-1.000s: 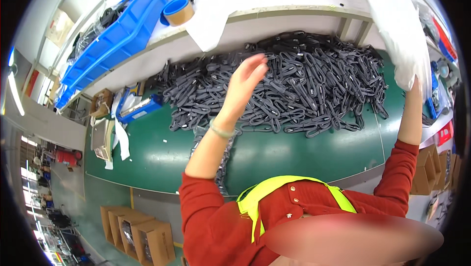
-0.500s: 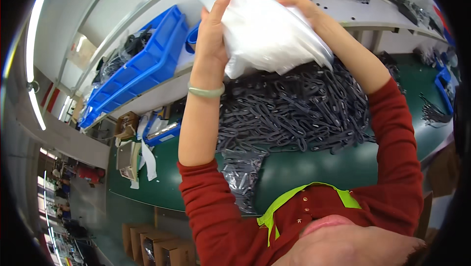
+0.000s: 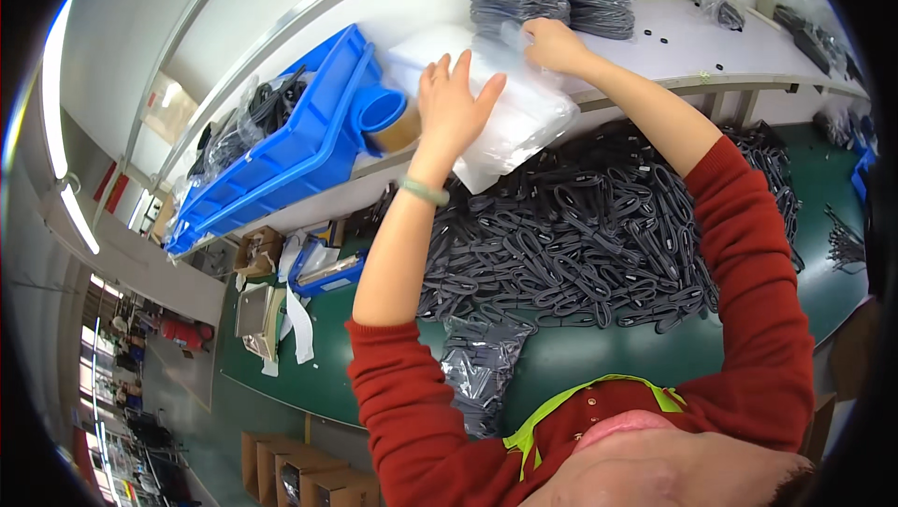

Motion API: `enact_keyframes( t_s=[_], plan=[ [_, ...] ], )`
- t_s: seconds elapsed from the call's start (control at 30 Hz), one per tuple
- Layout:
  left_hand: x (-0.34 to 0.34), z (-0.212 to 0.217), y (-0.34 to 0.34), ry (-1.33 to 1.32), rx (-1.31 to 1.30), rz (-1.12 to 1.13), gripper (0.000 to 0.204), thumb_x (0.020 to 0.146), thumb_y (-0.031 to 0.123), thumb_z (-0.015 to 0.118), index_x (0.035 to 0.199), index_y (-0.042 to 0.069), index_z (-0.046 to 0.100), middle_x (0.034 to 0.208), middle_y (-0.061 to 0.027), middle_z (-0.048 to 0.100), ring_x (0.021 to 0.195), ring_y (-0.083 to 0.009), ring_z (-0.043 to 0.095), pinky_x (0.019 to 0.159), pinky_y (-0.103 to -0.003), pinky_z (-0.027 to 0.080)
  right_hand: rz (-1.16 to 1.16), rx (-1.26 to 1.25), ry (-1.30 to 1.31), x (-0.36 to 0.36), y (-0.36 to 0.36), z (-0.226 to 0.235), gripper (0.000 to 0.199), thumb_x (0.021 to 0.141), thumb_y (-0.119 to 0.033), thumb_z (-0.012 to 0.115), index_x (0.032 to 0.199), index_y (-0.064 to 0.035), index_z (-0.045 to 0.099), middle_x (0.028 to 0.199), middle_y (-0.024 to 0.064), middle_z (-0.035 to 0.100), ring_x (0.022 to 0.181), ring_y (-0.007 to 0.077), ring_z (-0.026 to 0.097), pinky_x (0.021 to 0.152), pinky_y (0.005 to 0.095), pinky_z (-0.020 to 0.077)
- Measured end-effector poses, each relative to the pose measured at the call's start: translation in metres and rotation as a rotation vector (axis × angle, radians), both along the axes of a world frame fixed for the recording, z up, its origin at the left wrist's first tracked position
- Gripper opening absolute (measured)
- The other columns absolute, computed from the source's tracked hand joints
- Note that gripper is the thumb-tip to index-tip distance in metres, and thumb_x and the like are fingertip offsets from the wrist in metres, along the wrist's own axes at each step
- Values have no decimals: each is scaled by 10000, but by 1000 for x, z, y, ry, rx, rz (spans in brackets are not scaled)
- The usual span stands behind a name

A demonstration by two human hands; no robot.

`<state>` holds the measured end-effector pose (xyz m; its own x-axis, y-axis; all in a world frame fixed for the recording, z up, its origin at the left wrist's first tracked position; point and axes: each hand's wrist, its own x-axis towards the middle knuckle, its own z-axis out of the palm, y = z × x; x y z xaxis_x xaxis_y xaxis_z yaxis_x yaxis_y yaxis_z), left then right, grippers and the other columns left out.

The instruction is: Bundling black cables, placing them into plastic bags, weighing them on a scale, and sealing the bags with a heat sealer.

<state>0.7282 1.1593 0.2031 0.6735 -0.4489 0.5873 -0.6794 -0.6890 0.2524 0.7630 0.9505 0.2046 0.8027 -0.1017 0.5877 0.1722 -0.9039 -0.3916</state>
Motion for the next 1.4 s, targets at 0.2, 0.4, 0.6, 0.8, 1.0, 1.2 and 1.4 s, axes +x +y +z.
enact_keyframes(
  t_s=[0.2,0.4,0.6,0.8,1.0,1.2,1.4],
  plan=[
    [-53,-27,5,-513,133,-216,615,726,383,643,1243,95,479,1287,-161,430,1191,-360,375,983,-477,312,-92,-187,-127,-8,-14,22,295,849,-235,433,738,-22,605,788,143,636,692,351,584,619,410,464],
    [-43,-47,-6,-1086,470,-70,584,713,349,635,1226,119,477,1226,-102,476,1110,-282,457,967,-464,335,-88,-177,-413,-19,2,63,371,896,-313,377,796,-36,604,797,136,637,673,364,577,619,412,468],
    [-8,-49,13,-828,352,-116,471,739,294,619,1163,123,507,1151,-76,502,1045,-248,482,955,-424,355,-17,375,-767,-5,-19,128,271,904,-198,391,889,-36,607,764,101,612,674,156,565,588,290,447],
    [-56,-40,12,-699,99,-222,416,737,258,639,1102,97,521,1091,-68,514,1001,-249,481,927,-377,372,26,62,-858,-55,-117,105,202,894,-148,432,944,-14,574,730,77,597,591,93,515,498,202,387],
    [-171,-53,0,-459,-451,-410,474,727,257,681,1112,53,492,1113,-97,484,1026,-264,455,939,-365,352,-78,-282,-466,-212,-65,70,182,886,-91,486,1040,-5,531,748,54,591,524,47,465,426,106,330],
    [-275,-51,-12,-117,-820,-565,692,656,289,752,1199,51,394,1173,-142,406,1059,-273,423,921,-360,360,657,1192,-249,-287,58,16,179,871,-88,499,1033,-13,501,825,122,647,611,143,596,493,211,460],
    [-308,-67,26,-263,-627,-156,555,716,184,719,1164,21,435,1175,-114,440,1078,-235,428,934,-354,356,681,1327,-145,-313,112,-23,294,867,-78,523,1136,6,438,883,129,635,611,114,581,524,174,476]
  ],
)
